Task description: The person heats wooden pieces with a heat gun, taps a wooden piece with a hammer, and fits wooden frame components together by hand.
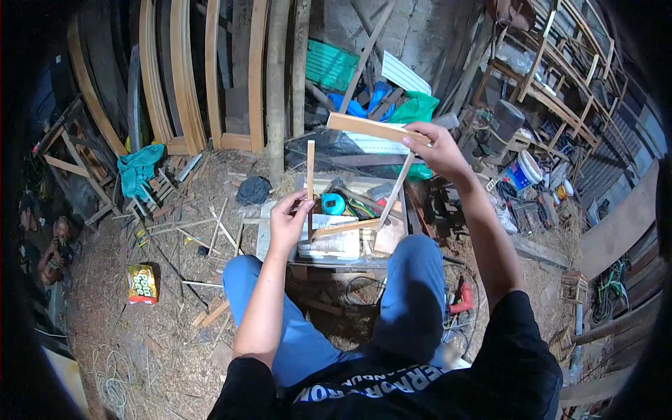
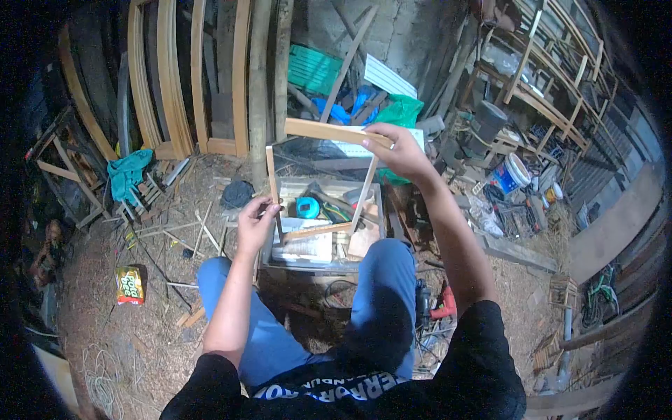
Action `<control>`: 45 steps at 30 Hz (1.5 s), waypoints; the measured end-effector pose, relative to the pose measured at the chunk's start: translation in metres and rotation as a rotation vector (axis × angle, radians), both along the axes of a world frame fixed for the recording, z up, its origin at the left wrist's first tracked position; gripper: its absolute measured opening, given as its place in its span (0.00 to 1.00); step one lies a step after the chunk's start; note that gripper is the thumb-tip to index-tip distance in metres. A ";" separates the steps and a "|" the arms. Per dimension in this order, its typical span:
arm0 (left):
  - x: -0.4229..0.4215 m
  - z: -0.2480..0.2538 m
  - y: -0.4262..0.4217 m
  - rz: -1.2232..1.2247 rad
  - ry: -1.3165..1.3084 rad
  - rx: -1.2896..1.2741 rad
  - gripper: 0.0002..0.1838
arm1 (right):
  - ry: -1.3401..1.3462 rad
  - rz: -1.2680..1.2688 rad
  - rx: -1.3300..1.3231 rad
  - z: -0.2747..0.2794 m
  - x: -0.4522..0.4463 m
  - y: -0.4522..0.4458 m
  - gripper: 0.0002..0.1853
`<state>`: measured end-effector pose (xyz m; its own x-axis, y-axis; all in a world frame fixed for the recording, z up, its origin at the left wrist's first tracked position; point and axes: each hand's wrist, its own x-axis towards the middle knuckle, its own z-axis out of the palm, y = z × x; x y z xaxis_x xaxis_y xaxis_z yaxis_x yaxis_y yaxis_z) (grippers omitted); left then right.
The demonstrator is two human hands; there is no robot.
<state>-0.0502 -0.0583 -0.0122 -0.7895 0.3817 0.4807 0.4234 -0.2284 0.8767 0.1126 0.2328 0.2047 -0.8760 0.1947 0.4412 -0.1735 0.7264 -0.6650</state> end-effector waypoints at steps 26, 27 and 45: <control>0.001 0.011 0.012 -0.162 0.048 0.122 0.20 | -0.037 0.088 0.169 -0.008 -0.010 -0.007 0.16; 0.002 0.019 0.016 -0.177 0.079 0.155 0.20 | -0.033 0.089 0.150 -0.008 -0.009 -0.008 0.16; 0.019 0.108 0.044 -0.142 0.046 0.375 0.10 | 0.034 0.155 0.119 -0.021 0.011 -0.006 0.14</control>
<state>-0.0310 -0.0146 0.0957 -0.7156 0.2769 0.6413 0.4015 -0.5882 0.7020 0.1240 0.2268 0.1834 -0.8759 0.0031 0.4825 -0.3103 0.7621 -0.5682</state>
